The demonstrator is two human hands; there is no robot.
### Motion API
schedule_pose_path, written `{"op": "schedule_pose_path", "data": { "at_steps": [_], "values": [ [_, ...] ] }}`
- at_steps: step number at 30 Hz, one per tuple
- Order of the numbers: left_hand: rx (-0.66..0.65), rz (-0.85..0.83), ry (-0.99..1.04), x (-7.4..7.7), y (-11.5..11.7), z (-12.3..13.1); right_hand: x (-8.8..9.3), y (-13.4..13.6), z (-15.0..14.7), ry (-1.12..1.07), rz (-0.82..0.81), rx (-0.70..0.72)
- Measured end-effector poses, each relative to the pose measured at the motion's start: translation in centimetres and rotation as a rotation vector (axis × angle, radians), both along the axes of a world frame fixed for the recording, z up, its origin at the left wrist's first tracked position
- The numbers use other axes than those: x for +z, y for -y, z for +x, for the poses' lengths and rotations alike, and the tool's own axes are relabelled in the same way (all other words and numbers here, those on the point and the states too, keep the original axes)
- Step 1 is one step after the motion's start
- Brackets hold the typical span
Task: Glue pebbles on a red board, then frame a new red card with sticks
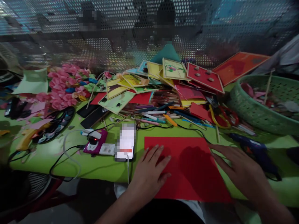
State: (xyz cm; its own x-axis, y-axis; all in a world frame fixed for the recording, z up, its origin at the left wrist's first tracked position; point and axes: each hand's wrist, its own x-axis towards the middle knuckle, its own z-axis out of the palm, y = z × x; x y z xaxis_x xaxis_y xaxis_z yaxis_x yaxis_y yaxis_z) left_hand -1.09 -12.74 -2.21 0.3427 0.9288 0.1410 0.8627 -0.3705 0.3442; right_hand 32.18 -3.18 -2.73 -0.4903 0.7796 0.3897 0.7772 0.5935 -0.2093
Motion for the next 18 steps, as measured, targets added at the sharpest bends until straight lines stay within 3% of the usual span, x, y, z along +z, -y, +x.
{"op": "schedule_pose_path", "data": {
  "at_steps": [5, 8, 13, 18],
  "values": [
    [-0.021, 0.011, 0.048, -0.8, -1.2, 0.4, 3.5, -3.1, -4.4, -0.03, 0.009, 0.119],
    [-0.019, 0.005, 0.063, -1.4, -1.2, 0.4, 4.5, -5.8, -7.1, 0.018, 0.021, 0.168],
    [-0.007, 0.007, 0.099, -1.9, -1.3, 0.4, 4.0, -11.4, -10.5, 0.072, 0.002, 0.159],
    [-0.01, -0.005, 0.107, -2.3, -1.5, 0.3, 3.2, -15.4, -13.3, 0.263, -0.098, -0.023]
  ]
}}
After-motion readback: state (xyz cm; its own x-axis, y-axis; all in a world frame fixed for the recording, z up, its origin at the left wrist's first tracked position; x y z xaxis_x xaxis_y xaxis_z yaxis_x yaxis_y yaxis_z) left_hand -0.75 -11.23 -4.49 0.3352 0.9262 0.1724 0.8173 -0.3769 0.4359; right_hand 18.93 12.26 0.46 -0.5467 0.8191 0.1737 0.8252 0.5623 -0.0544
